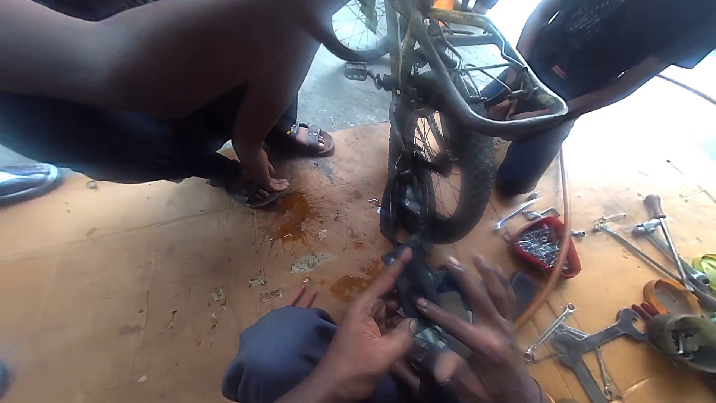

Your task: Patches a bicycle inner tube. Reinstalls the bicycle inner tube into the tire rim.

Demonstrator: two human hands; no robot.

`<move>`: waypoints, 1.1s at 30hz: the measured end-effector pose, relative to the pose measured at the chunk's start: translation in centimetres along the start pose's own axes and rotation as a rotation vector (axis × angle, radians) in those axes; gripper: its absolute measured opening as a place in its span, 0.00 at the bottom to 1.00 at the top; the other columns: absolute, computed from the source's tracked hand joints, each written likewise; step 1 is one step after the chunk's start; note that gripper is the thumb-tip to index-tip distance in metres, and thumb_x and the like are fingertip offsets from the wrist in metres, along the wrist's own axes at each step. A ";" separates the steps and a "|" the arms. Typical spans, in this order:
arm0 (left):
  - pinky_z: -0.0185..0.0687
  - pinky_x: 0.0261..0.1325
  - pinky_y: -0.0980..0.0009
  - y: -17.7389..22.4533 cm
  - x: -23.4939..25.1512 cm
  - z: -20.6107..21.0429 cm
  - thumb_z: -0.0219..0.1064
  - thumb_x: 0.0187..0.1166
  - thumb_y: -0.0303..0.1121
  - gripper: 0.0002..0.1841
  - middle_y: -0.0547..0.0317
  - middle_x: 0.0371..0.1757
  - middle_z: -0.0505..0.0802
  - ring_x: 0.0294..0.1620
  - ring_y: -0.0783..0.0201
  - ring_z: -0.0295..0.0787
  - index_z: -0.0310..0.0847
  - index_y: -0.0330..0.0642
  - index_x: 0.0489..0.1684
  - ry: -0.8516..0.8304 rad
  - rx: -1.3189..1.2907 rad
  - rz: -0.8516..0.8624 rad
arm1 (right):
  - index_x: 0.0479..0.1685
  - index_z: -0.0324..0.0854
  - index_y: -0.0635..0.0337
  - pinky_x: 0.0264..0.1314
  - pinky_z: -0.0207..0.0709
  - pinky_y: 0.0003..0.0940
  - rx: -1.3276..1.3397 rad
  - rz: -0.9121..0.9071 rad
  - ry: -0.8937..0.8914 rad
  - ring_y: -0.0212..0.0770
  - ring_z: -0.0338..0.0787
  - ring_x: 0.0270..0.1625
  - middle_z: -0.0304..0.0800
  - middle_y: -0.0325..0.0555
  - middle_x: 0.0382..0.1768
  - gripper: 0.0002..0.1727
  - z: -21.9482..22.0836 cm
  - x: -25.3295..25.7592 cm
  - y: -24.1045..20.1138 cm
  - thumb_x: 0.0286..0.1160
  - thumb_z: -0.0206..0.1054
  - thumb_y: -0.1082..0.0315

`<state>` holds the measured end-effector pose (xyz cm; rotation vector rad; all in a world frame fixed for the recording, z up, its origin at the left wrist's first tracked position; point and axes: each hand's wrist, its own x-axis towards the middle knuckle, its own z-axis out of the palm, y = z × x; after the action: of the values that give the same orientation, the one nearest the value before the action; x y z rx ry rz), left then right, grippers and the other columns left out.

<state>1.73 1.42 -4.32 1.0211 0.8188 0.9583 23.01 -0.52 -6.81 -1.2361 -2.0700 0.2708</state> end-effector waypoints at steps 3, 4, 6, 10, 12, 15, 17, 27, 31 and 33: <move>0.91 0.65 0.55 -0.1 0.0 0.3 0.65 0.71 0.14 0.46 0.40 0.76 0.83 0.64 0.45 0.90 0.54 0.51 0.95 -0.014 -0.009 -0.003 | 0.73 0.83 0.20 0.90 0.37 0.76 -0.005 0.026 -0.015 0.58 0.46 0.96 0.62 0.38 0.91 0.37 0.2 0.1 0.3 0.78 0.38 0.21; 0.91 0.65 0.55 -0.1 0.0 0.3 0.66 0.71 0.14 0.46 0.40 0.76 0.83 0.64 0.45 0.90 0.54 0.50 0.95 -0.016 -0.014 -0.005 | 0.72 0.84 0.20 0.90 0.37 0.76 0.012 0.029 -0.015 0.58 0.46 0.96 0.62 0.38 0.91 0.37 0.2 0.1 0.3 0.78 0.39 0.22; 0.91 0.65 0.56 0.0 0.0 0.2 0.66 0.71 0.14 0.45 0.40 0.76 0.82 0.64 0.46 0.90 0.55 0.50 0.95 -0.010 -0.016 -0.003 | 0.67 0.87 0.21 0.91 0.39 0.75 0.064 0.026 0.002 0.59 0.47 0.95 0.64 0.39 0.90 0.36 0.2 -0.1 0.3 0.78 0.40 0.22; 0.90 0.66 0.55 0.0 0.0 0.1 0.66 0.71 0.15 0.45 0.39 0.73 0.84 0.64 0.45 0.90 0.55 0.49 0.95 -0.027 -0.014 0.021 | 0.73 0.84 0.21 0.91 0.40 0.74 0.103 0.057 -0.043 0.60 0.46 0.95 0.61 0.39 0.92 0.39 0.2 0.0 0.7 0.77 0.38 0.20; 0.90 0.65 0.55 -0.2 0.0 0.2 0.66 0.71 0.16 0.44 0.39 0.73 0.84 0.63 0.46 0.90 0.56 0.49 0.94 -0.026 -0.014 0.006 | 0.74 0.83 0.21 0.91 0.38 0.77 0.149 0.055 -0.100 0.61 0.43 0.96 0.57 0.40 0.93 0.38 0.3 0.1 0.5 0.77 0.39 0.21; 0.90 0.66 0.56 -0.2 0.0 0.1 0.65 0.70 0.16 0.43 0.40 0.74 0.84 0.65 0.47 0.89 0.58 0.48 0.93 -0.019 -0.005 -0.008 | 0.65 0.88 0.22 0.91 0.43 0.75 0.225 0.045 -0.069 0.61 0.47 0.95 0.62 0.40 0.91 0.36 0.2 -0.1 0.6 0.79 0.40 0.22; 0.89 0.67 0.55 -0.1 0.0 0.0 0.65 0.70 0.16 0.44 0.39 0.74 0.83 0.66 0.46 0.88 0.57 0.48 0.94 -0.026 -0.016 0.000 | 0.64 0.89 0.23 0.91 0.46 0.72 0.219 0.070 -0.032 0.59 0.50 0.95 0.65 0.37 0.90 0.37 -0.1 0.1 1.0 0.79 0.39 0.22; 0.88 0.68 0.55 -0.1 0.1 0.1 0.64 0.70 0.15 0.44 0.40 0.74 0.83 0.67 0.46 0.88 0.57 0.49 0.93 -0.031 -0.028 -0.003 | 0.68 0.87 0.25 0.92 0.45 0.71 0.245 0.095 -0.018 0.60 0.46 0.96 0.61 0.39 0.91 0.37 -0.3 0.4 1.3 0.77 0.43 0.21; 0.89 0.67 0.56 -0.2 0.3 0.2 0.64 0.70 0.16 0.44 0.39 0.73 0.84 0.66 0.47 0.89 0.56 0.47 0.93 -0.041 -0.026 -0.019 | 0.72 0.84 0.21 0.91 0.38 0.76 0.220 0.075 -0.083 0.60 0.42 0.96 0.57 0.40 0.93 0.35 0.3 0.4 1.2 0.77 0.44 0.22; 0.89 0.66 0.56 -0.1 0.2 0.1 0.65 0.70 0.16 0.43 0.39 0.73 0.84 0.65 0.47 0.89 0.57 0.47 0.93 -0.022 -0.033 -0.031 | 0.65 0.88 0.22 0.91 0.40 0.76 0.257 0.054 -0.072 0.61 0.44 0.96 0.61 0.41 0.91 0.33 0.1 0.1 1.2 0.78 0.45 0.22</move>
<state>1.97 1.56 -4.42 0.9858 0.7956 0.9297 23.72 0.22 -7.46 -1.1399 -1.9906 0.5950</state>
